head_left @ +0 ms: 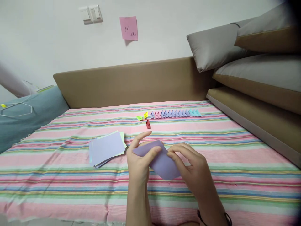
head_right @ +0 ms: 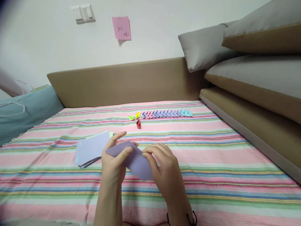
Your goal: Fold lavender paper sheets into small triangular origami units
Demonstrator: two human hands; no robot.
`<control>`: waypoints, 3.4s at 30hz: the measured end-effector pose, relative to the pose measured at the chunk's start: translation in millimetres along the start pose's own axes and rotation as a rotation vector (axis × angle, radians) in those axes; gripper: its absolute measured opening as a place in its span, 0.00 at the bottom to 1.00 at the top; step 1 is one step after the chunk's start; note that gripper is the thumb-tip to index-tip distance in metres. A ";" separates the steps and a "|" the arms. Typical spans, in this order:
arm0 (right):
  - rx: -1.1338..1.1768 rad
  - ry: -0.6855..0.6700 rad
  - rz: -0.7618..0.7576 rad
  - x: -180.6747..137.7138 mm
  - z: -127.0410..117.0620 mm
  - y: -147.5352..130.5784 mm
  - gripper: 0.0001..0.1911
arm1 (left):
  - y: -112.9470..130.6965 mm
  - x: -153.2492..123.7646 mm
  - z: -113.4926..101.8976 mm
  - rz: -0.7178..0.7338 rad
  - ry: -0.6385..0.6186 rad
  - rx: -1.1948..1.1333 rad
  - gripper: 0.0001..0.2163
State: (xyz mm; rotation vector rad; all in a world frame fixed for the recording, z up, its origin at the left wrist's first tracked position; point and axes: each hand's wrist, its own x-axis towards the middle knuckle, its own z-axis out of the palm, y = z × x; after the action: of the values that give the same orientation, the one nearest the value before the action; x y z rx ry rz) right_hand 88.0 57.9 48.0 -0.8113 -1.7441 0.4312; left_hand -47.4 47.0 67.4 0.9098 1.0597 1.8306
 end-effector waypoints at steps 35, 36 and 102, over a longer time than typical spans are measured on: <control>-0.174 0.456 -0.188 -5.6 2.8 -6.6 0.13 | 25.8 -11.5 -7.7 0.677 -0.624 0.286 0.08; -0.174 0.450 -0.184 -5.7 2.7 -6.8 0.14 | 26.0 -11.7 -7.9 0.670 -0.622 0.287 0.08; -0.111 0.029 0.237 -1.6 -9.9 -3.5 0.05 | 10.9 -3.8 2.1 0.296 -0.016 0.336 0.04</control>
State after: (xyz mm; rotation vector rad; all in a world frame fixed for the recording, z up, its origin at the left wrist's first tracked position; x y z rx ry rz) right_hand 96.4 53.2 52.3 -1.1051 -1.6629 0.4805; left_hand -47.2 40.8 77.4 1.3375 1.3038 1.9079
